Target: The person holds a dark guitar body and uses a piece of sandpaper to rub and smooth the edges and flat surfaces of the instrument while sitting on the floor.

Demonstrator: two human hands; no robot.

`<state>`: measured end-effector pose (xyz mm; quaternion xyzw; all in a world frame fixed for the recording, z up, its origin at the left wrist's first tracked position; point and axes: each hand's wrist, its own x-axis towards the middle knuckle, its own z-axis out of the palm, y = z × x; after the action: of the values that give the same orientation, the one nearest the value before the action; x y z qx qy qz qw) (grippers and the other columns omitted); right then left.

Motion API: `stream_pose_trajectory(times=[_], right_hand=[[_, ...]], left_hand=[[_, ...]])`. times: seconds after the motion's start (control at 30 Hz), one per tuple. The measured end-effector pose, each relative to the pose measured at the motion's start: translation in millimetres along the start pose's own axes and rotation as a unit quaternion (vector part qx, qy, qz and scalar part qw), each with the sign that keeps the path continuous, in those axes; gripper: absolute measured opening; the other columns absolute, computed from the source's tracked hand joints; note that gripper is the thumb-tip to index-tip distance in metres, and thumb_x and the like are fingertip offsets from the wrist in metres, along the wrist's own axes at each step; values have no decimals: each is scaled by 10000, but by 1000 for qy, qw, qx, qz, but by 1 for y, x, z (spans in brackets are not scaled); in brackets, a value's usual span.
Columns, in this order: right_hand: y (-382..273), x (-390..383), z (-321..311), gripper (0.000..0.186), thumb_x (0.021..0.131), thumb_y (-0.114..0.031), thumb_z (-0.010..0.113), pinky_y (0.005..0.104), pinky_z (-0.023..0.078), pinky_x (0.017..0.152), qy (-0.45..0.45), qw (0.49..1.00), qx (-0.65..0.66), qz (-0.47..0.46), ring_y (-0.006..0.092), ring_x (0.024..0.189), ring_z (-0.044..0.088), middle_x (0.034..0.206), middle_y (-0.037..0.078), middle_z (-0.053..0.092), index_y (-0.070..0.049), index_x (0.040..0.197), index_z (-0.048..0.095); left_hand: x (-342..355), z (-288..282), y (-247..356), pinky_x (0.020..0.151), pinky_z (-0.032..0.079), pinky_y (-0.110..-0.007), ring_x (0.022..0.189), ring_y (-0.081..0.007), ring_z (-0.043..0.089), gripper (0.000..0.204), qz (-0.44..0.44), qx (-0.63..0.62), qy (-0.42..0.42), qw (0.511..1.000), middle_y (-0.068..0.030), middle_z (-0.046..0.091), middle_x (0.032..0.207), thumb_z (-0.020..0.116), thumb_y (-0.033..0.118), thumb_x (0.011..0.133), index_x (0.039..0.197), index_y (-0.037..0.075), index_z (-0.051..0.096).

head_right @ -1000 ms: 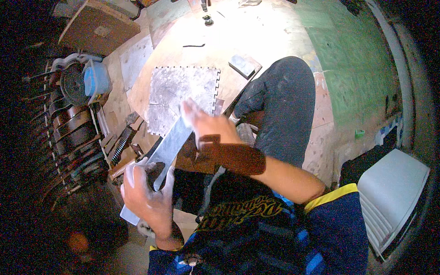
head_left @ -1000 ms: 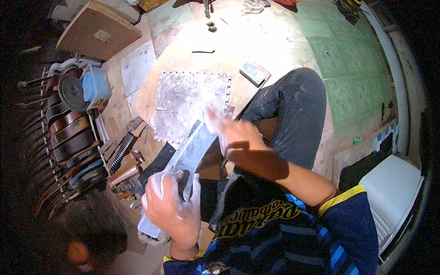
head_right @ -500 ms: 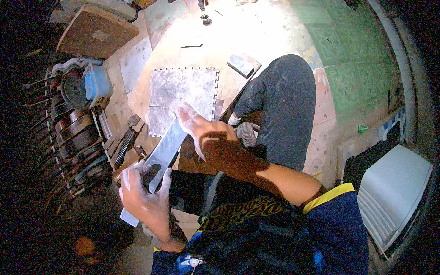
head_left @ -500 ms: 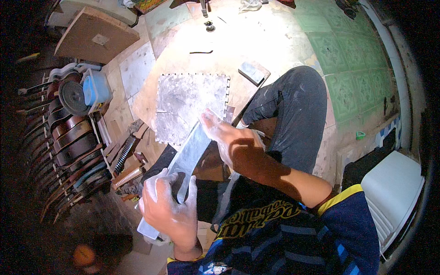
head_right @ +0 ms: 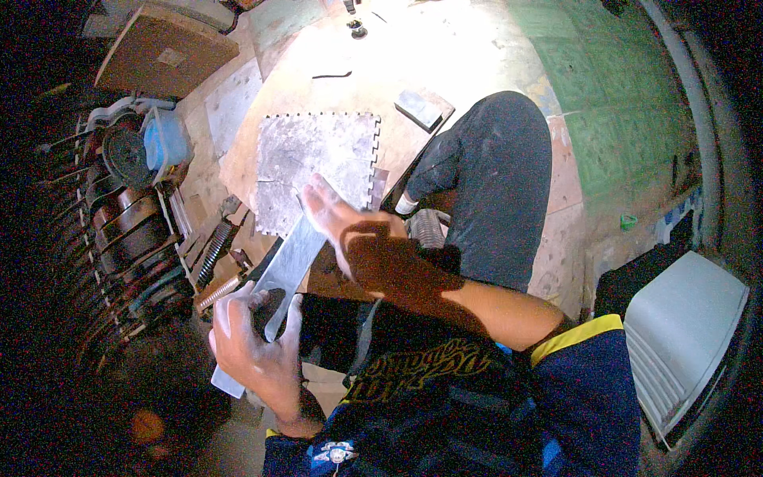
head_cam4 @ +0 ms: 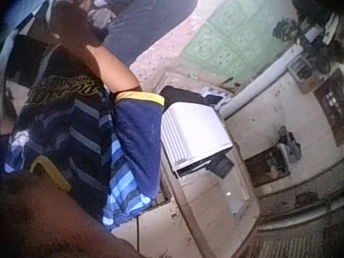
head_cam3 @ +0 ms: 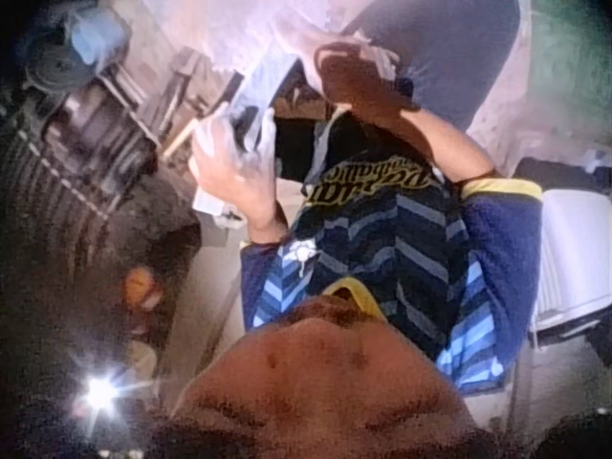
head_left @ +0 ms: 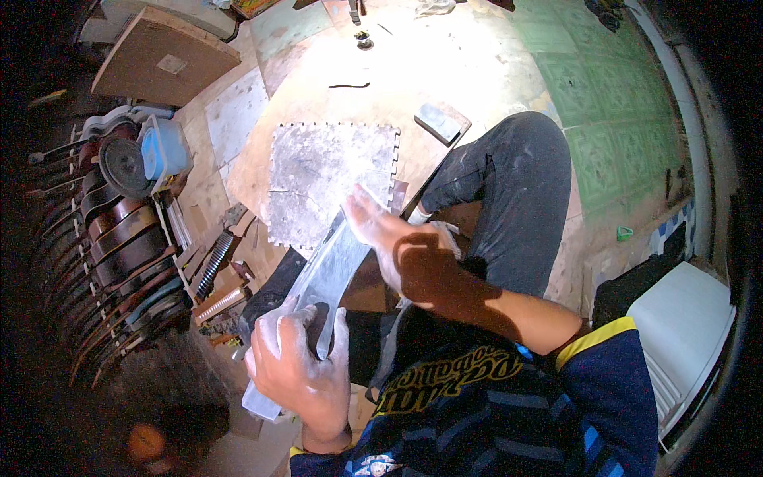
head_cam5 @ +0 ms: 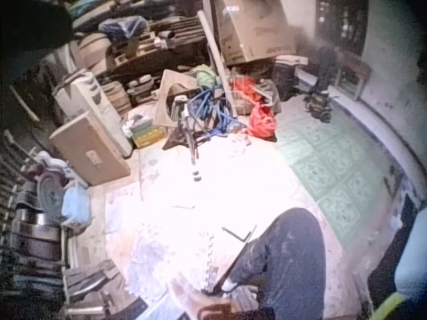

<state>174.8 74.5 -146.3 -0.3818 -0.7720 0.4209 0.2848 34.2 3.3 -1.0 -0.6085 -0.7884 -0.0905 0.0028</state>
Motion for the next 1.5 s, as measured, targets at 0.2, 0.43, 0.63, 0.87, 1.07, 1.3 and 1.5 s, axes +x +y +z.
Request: stream_pose_trajectory(times=[0.2, 0.43, 0.63, 0.87, 1.07, 1.3, 1.5], right_hand=[[5, 3, 9, 610, 1003, -26, 410, 343, 329, 1180, 4, 999, 46, -19, 277, 1450, 382, 1650, 191, 260, -88, 1597, 285], [2, -1, 44, 544, 1074, -110, 368, 377, 296, 1227, -24, 873, 487, -1, 285, 1488, 353, 1654, 178, 264, -103, 1607, 261], [-33, 10, -8, 536, 996, -34, 440, 307, 462, 1103, -156, 918, 290, 223, 254, 1322, 567, 1602, 177, 377, -70, 1530, 423], [-25, -7, 2, 574, 950, -13, 452, 299, 392, 1165, -213, 976, 16, 34, 229, 1422, 450, 1605, 163, 368, -23, 1522, 406], [5, -25, 42, 594, 938, -6, 516, 307, 549, 919, -16, 997, 64, -28, 237, 1095, 653, 1549, 155, 464, -81, 1522, 437], [-29, -18, 13, 751, 828, 42, 540, 358, 632, 589, -92, 986, -117, -78, 204, 756, 746, 1598, 68, 415, -187, 1536, 436], [-46, -1, 1, 736, 829, 35, 536, 327, 630, 783, -156, 988, -15, -3, 237, 1076, 712, 1591, 45, 419, -186, 1526, 447]], left_hand=[[-3, 0, -2, 771, 434, -456, 921, -330, 631, 330, 6, -2, 4, 1000, -82, 681, 993, 866, 210, 684, 908, 104, 648], [0, 0, -4, 789, 443, -454, 929, -333, 626, 328, 6, -4, 6, 1000, -88, 669, 987, 864, 207, 679, 903, 101, 649], [-5, 0, -4, 795, 458, -447, 932, -328, 631, 371, -2, 11, -5, 1000, -87, 667, 979, 878, 195, 646, 921, 97, 650], [5, 1, -5, 773, 478, -425, 896, -319, 649, 487, 25, 25, 5, 999, -80, 653, 926, 908, 162, 590, 995, 77, 653], [7, -1, -2, 796, 464, -455, 948, -334, 643, 367, -9, 8, 4, 1000, -97, 665, 978, 878, 184, 639, 911, 90, 651], [9, -2, -2, 803, 460, -450, 939, -341, 637, 396, -10, 6, -10, 1000, -110, 656, 971, 879, 159, 623, 927, 67, 643], [12, -1, -5, 831, 455, -460, 953, -360, 627, 421, -22, -9, -20, 1000, -115, 652, 965, 862, 124, 611, 956, 48, 634]])
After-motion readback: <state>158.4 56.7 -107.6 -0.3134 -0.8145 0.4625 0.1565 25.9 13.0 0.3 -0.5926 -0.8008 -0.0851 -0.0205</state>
